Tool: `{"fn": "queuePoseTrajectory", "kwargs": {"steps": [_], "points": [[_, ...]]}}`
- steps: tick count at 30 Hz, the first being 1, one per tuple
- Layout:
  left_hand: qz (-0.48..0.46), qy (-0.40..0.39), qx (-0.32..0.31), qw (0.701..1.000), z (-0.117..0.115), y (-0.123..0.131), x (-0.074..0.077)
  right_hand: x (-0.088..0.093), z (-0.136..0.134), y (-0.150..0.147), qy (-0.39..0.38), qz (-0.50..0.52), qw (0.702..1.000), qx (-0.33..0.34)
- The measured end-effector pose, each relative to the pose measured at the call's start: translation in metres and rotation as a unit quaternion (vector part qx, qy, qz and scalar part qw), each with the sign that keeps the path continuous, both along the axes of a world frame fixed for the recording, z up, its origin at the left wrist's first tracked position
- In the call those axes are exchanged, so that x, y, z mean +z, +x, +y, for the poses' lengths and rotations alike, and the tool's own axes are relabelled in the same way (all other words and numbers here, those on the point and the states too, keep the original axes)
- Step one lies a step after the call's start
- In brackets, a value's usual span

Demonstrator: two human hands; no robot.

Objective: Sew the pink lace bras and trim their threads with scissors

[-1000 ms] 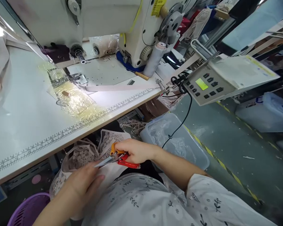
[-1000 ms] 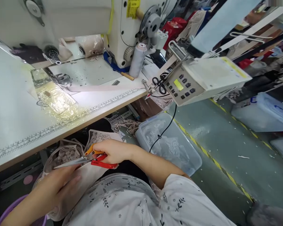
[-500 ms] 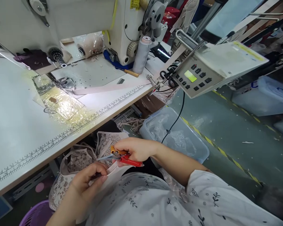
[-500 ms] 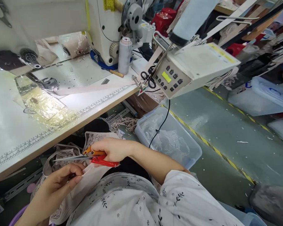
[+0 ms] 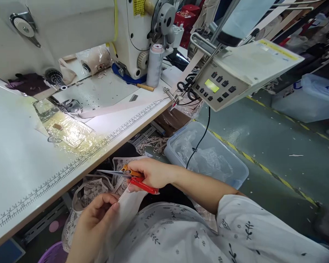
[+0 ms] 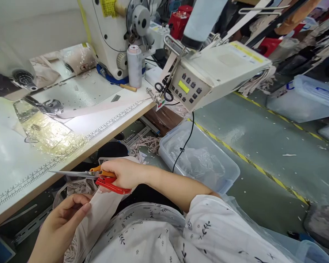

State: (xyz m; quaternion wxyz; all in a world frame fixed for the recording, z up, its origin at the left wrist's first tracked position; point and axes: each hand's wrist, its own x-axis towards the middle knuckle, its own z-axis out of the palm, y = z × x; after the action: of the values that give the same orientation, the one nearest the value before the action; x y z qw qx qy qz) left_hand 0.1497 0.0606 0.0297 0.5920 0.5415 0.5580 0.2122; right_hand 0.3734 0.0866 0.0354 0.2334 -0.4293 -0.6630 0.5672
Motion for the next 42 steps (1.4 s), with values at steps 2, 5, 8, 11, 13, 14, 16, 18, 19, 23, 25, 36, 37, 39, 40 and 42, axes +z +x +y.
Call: {"fn": "queuePoseTrajectory", "kwargs": {"steps": [2, 5, 8, 11, 13, 14, 16, 18, 19, 23, 25, 36, 37, 39, 40, 42], "points": [[-0.007, -0.007, 0.005, 1.0, -0.002, -0.003, -0.005, 0.001, 0.0, -0.001, 0.0, -0.007, 1.0, -0.003], [-0.001, -0.005, 0.01, 1.0, -0.003, -0.006, -0.008, 0.003, 0.0, -0.004, 0.023, -0.036, 0.999, -0.006], [0.008, 0.001, 0.003, 1.0, -0.003, -0.007, -0.008, 0.005, -0.001, -0.007, 0.043, -0.059, 0.997, -0.005], [0.027, 0.048, -0.012, 0.998, -0.005, -0.005, -0.008, 0.005, -0.002, -0.01, 0.056, -0.058, 0.997, 0.003], [0.047, 0.104, -0.024, 0.993, -0.006, -0.001, -0.008, 0.004, -0.004, -0.012, 0.053, -0.051, 0.997, 0.006], [0.055, 0.13, -0.034, 0.989, -0.006, 0.002, -0.008, 0.003, -0.005, -0.013, 0.048, -0.044, 0.998, 0.004], [0.064, 0.159, -0.055, 0.984, -0.007, 0.008, -0.007, 0.001, -0.007, -0.015, 0.037, -0.022, 0.999, -0.013], [0.046, 0.147, -0.06, 0.986, -0.006, 0.012, -0.005, -0.001, -0.009, -0.014, 0.028, 0.0, 0.999, -0.04], [0.026, 0.125, -0.05, 0.991, -0.006, 0.013, -0.004, -0.002, -0.01, -0.011, 0.022, 0.018, 0.999, -0.046], [-0.073, -0.006, 0.021, 0.997, -0.006, 0.009, -0.001, -0.011, -0.012, 0.007, 0.044, 0.07, 0.997, -0.003], [-0.11, -0.04, 0.06, 0.991, -0.008, 0.007, -0.001, -0.017, -0.013, 0.019, 0.091, 0.012, 0.995, 0.035], [-0.102, 0.016, 0.088, 0.991, -0.012, 0.008, -0.009, -0.013, -0.03, 0.018, 0.126, -0.291, 0.929, 0.192], [-0.1, 0.016, 0.086, 0.991, -0.012, 0.009, -0.009, -0.011, -0.03, 0.016, 0.125, -0.293, 0.928, 0.194], [-0.098, 0.011, 0.092, 0.991, -0.013, 0.01, -0.007, -0.009, -0.03, 0.011, 0.12, -0.299, 0.926, 0.198], [-0.098, 0.008, 0.098, 0.99, -0.014, 0.011, -0.006, -0.008, -0.03, 0.01, 0.115, -0.301, 0.926, 0.198], [-0.098, 0.003, 0.116, 0.988, -0.014, 0.012, -0.003, -0.007, -0.031, 0.007, 0.103, -0.301, 0.928, 0.194]]}}
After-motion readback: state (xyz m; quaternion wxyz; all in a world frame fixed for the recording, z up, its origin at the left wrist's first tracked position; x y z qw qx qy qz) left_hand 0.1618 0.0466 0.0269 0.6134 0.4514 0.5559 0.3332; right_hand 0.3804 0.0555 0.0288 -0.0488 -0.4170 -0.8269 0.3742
